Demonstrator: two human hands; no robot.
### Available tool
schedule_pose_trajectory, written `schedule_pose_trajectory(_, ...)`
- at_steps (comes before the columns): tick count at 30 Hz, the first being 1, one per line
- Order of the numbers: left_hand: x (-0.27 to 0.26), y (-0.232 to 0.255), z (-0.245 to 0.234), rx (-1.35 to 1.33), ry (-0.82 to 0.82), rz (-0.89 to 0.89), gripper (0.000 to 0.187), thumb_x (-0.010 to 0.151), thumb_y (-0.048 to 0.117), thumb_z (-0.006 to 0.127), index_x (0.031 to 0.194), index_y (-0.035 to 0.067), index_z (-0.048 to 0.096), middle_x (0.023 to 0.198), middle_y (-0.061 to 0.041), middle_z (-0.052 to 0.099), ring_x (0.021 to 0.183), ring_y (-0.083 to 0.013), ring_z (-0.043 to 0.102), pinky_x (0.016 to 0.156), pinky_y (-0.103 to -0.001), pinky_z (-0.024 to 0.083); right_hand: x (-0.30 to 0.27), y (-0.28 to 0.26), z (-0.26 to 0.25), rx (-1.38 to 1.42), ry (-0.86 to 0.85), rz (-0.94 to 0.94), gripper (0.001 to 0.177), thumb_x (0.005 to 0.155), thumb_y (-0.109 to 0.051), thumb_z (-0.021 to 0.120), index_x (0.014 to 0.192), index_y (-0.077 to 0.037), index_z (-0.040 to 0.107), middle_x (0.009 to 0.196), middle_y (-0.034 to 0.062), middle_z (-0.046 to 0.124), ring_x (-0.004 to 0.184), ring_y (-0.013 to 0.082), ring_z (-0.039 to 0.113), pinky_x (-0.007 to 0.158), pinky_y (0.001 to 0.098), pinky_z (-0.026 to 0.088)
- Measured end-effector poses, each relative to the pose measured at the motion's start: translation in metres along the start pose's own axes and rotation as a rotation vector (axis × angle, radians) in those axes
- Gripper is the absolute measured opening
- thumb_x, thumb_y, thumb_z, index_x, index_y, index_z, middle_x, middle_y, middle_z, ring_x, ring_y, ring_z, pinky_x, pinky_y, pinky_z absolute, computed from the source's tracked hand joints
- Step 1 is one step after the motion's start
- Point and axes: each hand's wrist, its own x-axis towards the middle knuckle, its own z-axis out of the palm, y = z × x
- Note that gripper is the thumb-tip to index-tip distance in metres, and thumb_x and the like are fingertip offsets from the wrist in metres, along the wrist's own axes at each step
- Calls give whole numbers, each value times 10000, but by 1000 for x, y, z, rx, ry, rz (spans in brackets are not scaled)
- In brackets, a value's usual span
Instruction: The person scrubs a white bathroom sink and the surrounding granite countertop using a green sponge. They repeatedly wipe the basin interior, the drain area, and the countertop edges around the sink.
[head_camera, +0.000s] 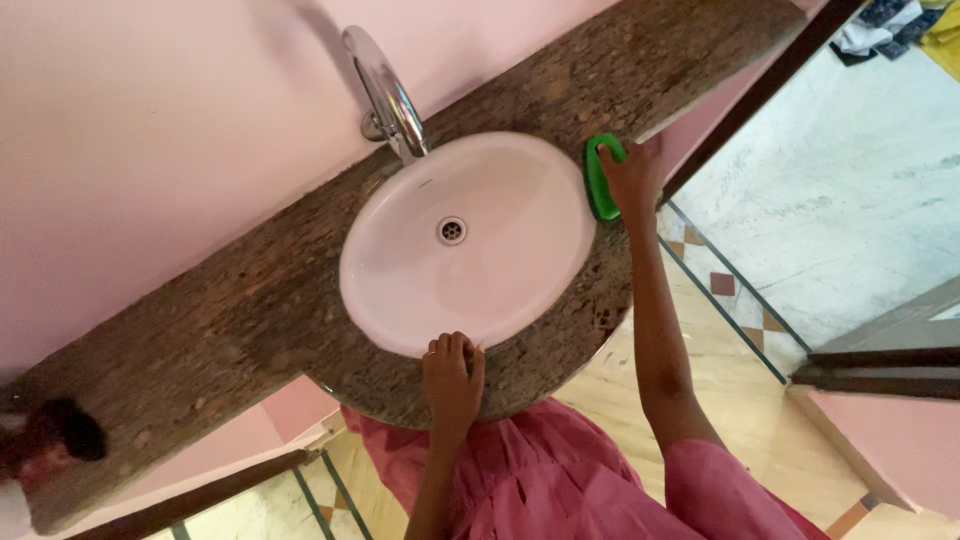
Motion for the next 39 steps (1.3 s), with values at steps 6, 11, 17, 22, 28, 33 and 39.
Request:
schedule_pose_trajectory(6, 1, 0, -1, 19, -20, -12, 220, 942, 249, 671, 864, 71, 568, 873, -107, 580, 859, -331, 557, 766, -485, 436, -69, 4, -22, 63, 126, -136, 442, 961, -468, 744, 1065, -40, 782, 849, 233, 730, 760, 437, 708, 677, 515, 561)
schedule_pose_trajectory(11, 1, -2, 1, 42, -9, 17, 198, 918, 238, 667, 878, 70, 570, 885, -114, 576, 865, -335, 556, 755, -485, 435, -175, -17, -76, -20, -40, -64, 430, 961, -443, 739, 891, -20, 764, 755, 238, 694, 668, 436, 690, 603, 523, 532)
schedule_pose_trajectory(17, 1, -7, 6, 36, -19, -2, 152, 929, 191, 644, 907, 51, 586, 879, -125, 571, 854, -323, 555, 758, -473, 440, -214, -26, -104, 176, -32, 27, 389, 974, -417, 703, 980, -33, 770, 699, 231, 676, 580, 396, 669, 550, 475, 502)
schedule_pose_trajectory(22, -1, -6, 5, -57, 33, -9, 138, 938, 165, 642, 884, 44, 606, 891, -122, 593, 870, -326, 566, 787, -473, 442, -160, 3, -70, -30, 93, -101, 420, 984, -430, 752, 910, -17, 766, 711, 249, 664, 617, 418, 658, 556, 491, 490)
schedule_pose_trajectory(28, -7, -7, 4, -156, 71, 14, 100, 954, 134, 629, 924, 39, 629, 924, -131, 593, 884, -334, 567, 780, -475, 462, -44, 27, -18, 35, 136, 9, 426, 970, -411, 758, 856, -1, 742, 728, 214, 678, 635, 412, 657, 609, 527, 511)
schedule_pose_trajectory(33, -14, -4, -2, -243, 86, 0, 97, 952, 127, 633, 940, 30, 632, 935, -137, 593, 911, -333, 581, 772, -464, 477, -41, 26, -17, -44, 159, -35, 436, 949, -445, 782, 875, -15, 761, 762, 234, 691, 683, 449, 674, 630, 561, 528)
schedule_pose_trajectory(39, -13, -7, -1, -316, 82, -37, 115, 958, 127, 632, 934, 15, 624, 938, -137, 592, 910, -329, 580, 796, -450, 471, -159, -2, -73, -76, -26, -49, 439, 1044, -462, 685, 1011, -33, 773, 775, 233, 700, 649, 403, 692, 587, 495, 525)
